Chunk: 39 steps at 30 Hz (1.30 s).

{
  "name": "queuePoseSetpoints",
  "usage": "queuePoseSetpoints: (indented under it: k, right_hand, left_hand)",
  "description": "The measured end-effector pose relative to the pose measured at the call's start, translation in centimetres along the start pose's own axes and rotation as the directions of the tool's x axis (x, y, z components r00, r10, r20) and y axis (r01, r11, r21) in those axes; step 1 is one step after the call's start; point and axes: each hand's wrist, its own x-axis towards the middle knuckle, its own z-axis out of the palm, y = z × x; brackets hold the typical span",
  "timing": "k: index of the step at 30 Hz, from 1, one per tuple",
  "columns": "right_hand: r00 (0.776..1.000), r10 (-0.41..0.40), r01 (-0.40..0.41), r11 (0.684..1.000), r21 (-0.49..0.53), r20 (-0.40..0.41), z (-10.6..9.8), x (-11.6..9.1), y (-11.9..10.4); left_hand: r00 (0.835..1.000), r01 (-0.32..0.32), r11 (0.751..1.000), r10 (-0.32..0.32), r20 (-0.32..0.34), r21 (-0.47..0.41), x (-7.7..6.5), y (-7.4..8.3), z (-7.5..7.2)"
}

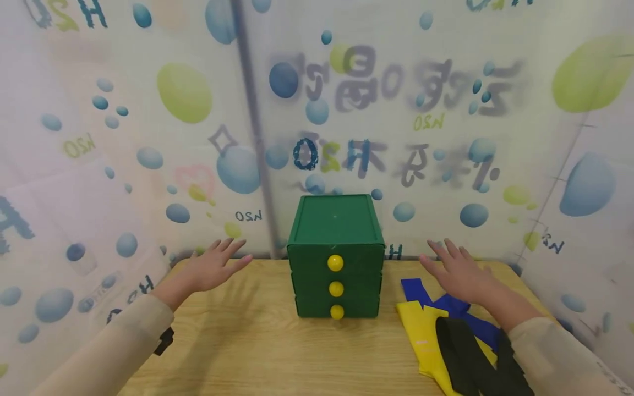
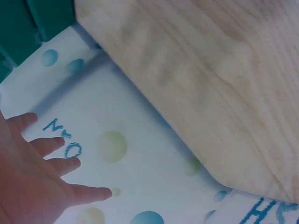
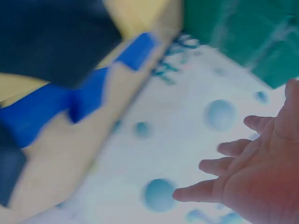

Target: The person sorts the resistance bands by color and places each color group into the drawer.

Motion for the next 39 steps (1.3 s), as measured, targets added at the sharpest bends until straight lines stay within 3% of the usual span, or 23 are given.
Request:
queuePoseSetpoints:
  k: [2,3,9,14,20,25,28,31,33,36,39]
  right_hand:
    - [1.0,-0.002,0.002,1.0,0.025,0.001,-1.2,0.3,-1.8]
    - [1.0,0.03,-0.03,0.996,0.09,0.003,-2.0,0.4,-3.1]
    - [0.999,-0.03,0.035,0.988,0.15,-0.032,-4.0,0.5,-9.2]
    - [0.99,-0.022,0.035,0.995,0.095,-0.136,-3.4,0.3,-13.0]
    - [0.978,-0.004,0.021,0.997,0.079,-0.208,-2.0,0.1,-16.1]
    - [0.963,0.001,0.02,0.997,0.076,-0.269,-1.0,0.4,-17.5]
    - [0.973,-0.005,0.022,0.997,0.075,-0.229,-0.1,1.0,-18.0]
    - [0.981,-0.009,0.017,0.999,0.039,-0.191,1.0,1.5,-18.4]
    - [0.982,-0.009,0.013,1.0,0.018,-0.188,1.7,1.8,-18.6]
    - [0.972,-0.023,0.019,1.0,-0.018,-0.234,2.7,2.3,-18.8]
    - [0.955,-0.042,0.03,0.998,-0.046,-0.294,3.3,2.6,-18.8]
  left_hand:
    - [1.0,-0.017,0.999,0.017,-0.011,-0.028,0.3,0.7,-0.6]
    - [1.0,-0.024,0.999,0.023,-0.017,-0.047,0.4,1.2,-0.9]
    - [0.997,-0.058,0.994,0.052,-0.059,-0.096,1.3,4.0,-3.4]
    - [0.994,-0.084,0.992,0.077,-0.08,-0.098,2.3,6.1,-4.9]
    - [0.987,-0.152,0.977,0.141,-0.082,-0.147,3.3,8.3,-5.1]
    - [0.984,-0.176,0.951,0.165,-0.064,-0.254,3.9,9.8,-4.6]
    - [0.984,-0.175,0.923,0.171,-0.042,-0.341,4.5,10.7,-4.2]
    - [0.984,-0.158,0.864,0.177,-0.004,-0.478,5.0,11.4,-3.4]
    - [0.983,-0.133,0.801,0.182,0.026,-0.584,5.3,11.7,-2.8]
    - [0.982,-0.077,0.672,0.179,0.06,-0.736,5.6,12.0,-1.7]
    - [0.98,-0.022,0.508,0.18,0.081,-0.861,6.0,12.1,-0.6]
